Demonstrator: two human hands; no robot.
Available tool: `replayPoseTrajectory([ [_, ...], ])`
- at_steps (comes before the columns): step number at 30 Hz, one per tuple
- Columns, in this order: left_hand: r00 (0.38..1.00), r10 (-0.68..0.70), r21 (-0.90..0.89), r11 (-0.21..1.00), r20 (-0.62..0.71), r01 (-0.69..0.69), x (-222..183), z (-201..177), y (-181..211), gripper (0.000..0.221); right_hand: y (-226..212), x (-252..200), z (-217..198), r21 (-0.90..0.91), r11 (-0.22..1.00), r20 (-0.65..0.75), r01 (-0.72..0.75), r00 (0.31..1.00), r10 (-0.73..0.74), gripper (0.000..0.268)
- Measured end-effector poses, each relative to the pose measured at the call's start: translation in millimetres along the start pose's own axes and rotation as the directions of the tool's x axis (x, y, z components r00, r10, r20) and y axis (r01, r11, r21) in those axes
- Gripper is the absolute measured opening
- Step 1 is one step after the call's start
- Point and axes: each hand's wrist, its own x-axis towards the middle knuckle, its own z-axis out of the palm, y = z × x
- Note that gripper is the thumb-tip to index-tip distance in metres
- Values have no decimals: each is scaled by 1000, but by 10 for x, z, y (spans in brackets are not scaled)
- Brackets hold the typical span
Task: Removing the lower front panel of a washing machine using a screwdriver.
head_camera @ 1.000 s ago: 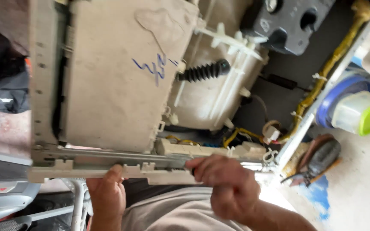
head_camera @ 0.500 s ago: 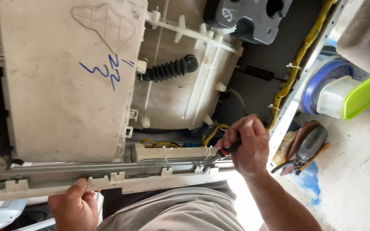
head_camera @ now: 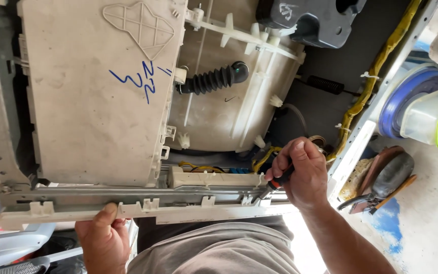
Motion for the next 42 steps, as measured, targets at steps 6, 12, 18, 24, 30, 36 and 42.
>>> replayPoseTrajectory([
  [6,996,50,-76,996,80,-44,25,-9,-31,39,-223,-89,245,-286,950,88,129,990,-108,25],
  [12,997,57,-113,992,58,-51,96,-19,-183,16,-317,-209,1013,-244,276,931,930,304,-201,28],
  [18,957,159,-126,983,243,-131,8,73,-8,11,-167,-201,1309,-189,175,974,966,161,159,27],
  [24,954,147,-104,987,263,-124,-53,135,144,14,-133,-260,1394,-141,56,974,988,128,188,28],
  [30,910,221,-51,975,352,-217,-36,127,151,39,-88,-263,1411,24,-109,995,994,-13,102,23],
  [36,933,193,65,973,303,-222,-50,-48,-10,12,-59,-352,1461,57,-48,982,997,-64,-178,25],
  [42,957,-78,287,958,278,-5,-932,-147,507,28,-165,-876,1381,-75,9,967,997,75,-244,13],
])
